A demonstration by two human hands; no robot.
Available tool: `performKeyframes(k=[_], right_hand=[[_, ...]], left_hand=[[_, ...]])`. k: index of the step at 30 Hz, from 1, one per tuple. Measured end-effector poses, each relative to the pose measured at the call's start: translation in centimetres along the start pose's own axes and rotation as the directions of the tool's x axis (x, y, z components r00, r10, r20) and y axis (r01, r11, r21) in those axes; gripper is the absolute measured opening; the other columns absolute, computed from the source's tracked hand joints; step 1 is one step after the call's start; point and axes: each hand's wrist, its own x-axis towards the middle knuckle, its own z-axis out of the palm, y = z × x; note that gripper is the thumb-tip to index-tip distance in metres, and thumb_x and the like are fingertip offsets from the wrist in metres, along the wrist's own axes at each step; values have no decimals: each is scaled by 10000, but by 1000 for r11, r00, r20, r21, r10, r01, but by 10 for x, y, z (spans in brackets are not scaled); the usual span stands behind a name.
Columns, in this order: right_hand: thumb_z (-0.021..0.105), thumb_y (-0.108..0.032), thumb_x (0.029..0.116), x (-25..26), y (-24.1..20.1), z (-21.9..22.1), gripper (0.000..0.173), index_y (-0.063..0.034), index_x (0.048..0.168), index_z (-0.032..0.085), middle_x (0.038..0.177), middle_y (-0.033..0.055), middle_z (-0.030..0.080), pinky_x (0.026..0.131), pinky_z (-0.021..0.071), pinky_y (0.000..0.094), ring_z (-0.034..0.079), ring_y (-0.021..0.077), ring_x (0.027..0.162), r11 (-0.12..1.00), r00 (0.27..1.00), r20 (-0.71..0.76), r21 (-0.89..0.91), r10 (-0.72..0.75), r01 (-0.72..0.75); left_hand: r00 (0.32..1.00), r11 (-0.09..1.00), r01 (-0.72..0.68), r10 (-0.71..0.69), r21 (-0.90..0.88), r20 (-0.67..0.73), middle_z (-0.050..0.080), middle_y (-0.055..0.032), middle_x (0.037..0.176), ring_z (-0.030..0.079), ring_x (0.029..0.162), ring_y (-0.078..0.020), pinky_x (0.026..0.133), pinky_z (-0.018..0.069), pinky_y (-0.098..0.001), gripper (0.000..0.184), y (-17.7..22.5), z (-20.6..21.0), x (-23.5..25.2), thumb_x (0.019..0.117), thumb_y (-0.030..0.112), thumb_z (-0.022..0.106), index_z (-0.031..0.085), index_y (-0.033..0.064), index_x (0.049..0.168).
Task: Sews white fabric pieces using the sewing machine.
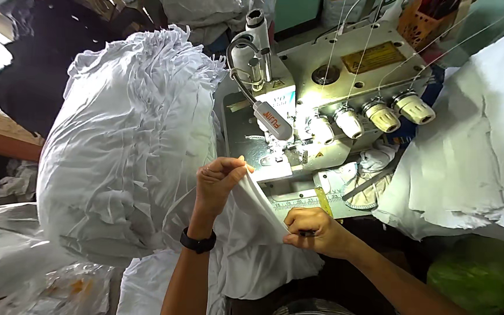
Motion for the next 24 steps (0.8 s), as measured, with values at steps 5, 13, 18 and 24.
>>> performKeyframes(k=[5, 13, 18, 24], right_hand=[[704, -51, 849, -2, -4, 2, 159, 54, 760, 627, 871, 92, 645, 688, 438, 86, 560, -22, 803, 975, 980, 129, 146, 152, -170], [780, -184, 855, 1, 3, 6, 199, -39, 738, 711, 867, -29, 684, 720, 476, 91, 583, -82, 825, 949, 948, -143, 181, 283, -256], [727, -94, 880, 18, 5, 0, 341, -47, 608, 528, 679, -60, 531, 606, 364, 86, 473, -84, 682, 964, 980, -158, 255, 124, -80], [774, -83, 811, 8, 2, 8, 201, -72, 653, 651, 716, -105, 636, 599, 420, 61, 515, -133, 665, 941, 951, -191, 285, 243, -183]], left_hand=[[988, 974, -97, 70, 203, 135, 754, 83, 900, 709, 805, -3, 764, 603, -211, 269, 8, 18, 13, 886, -61, 681, 637, 103, 1095], [941, 900, -277, 185, 336, 282, 754, -52, 915, 702, 846, -12, 812, 579, -182, 82, -7, 48, 26, 862, -77, 706, 709, -54, 941], [957, 910, -275, 228, 309, 181, 749, 41, 918, 709, 843, 5, 803, 602, -198, 173, -8, 40, 25, 856, -68, 724, 654, 17, 989], [923, 909, -301, 202, 289, 328, 759, -66, 914, 718, 861, -44, 827, 591, -207, 65, -7, 52, 26, 864, -74, 707, 714, -52, 925]])
